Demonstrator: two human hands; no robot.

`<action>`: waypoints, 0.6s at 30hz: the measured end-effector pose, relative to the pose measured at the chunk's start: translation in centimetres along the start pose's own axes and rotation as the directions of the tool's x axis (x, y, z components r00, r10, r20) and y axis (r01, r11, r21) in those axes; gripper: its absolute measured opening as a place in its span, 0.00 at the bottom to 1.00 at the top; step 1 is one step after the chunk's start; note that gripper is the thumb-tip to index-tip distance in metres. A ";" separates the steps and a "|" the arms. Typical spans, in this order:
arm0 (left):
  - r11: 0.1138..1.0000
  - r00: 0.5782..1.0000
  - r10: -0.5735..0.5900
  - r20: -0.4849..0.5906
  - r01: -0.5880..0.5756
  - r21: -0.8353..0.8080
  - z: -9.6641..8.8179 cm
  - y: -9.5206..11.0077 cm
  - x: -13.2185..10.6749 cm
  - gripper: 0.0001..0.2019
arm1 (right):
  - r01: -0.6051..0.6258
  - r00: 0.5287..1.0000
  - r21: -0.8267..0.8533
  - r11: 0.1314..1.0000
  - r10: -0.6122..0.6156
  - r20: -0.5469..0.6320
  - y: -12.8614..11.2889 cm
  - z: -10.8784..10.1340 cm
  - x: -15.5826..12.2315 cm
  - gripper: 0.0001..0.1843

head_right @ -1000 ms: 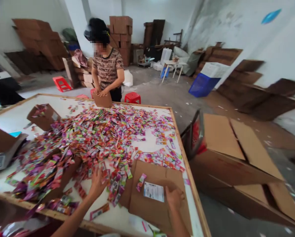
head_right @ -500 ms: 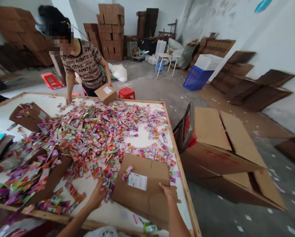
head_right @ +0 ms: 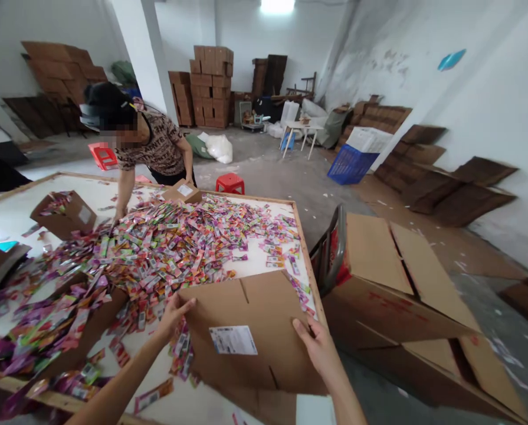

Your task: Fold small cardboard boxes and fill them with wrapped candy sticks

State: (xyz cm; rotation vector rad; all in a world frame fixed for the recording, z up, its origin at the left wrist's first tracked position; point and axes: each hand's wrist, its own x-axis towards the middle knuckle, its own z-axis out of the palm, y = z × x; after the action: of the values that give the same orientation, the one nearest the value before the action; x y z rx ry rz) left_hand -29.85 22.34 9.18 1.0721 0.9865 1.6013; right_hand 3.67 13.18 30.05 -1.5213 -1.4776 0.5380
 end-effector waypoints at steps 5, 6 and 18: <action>0.923 0.852 0.330 0.407 -0.381 0.048 -0.1 9.0 -7.1 0.18 | 0.018 0.932 0.197 0.980 0.055 -0.360 2.6 1.4 1.3 0.41; 0.879 0.747 0.382 0.544 -0.476 0.036 0.0 10.4 -8.6 0.20 | 0.009 0.936 0.257 0.966 0.082 -0.342 2.5 2.0 1.4 0.42; 0.806 0.813 0.359 0.458 -0.518 0.287 -0.4 5.4 -10.7 0.32 | -0.219 0.975 0.467 0.857 0.210 0.072 3.8 2.6 -0.6 0.26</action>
State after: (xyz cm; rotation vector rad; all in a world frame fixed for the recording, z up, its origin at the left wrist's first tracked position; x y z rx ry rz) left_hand -29.77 10.66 12.03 1.9504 0.8420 1.4836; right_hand 3.53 13.98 25.47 -1.2907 -1.0835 0.9734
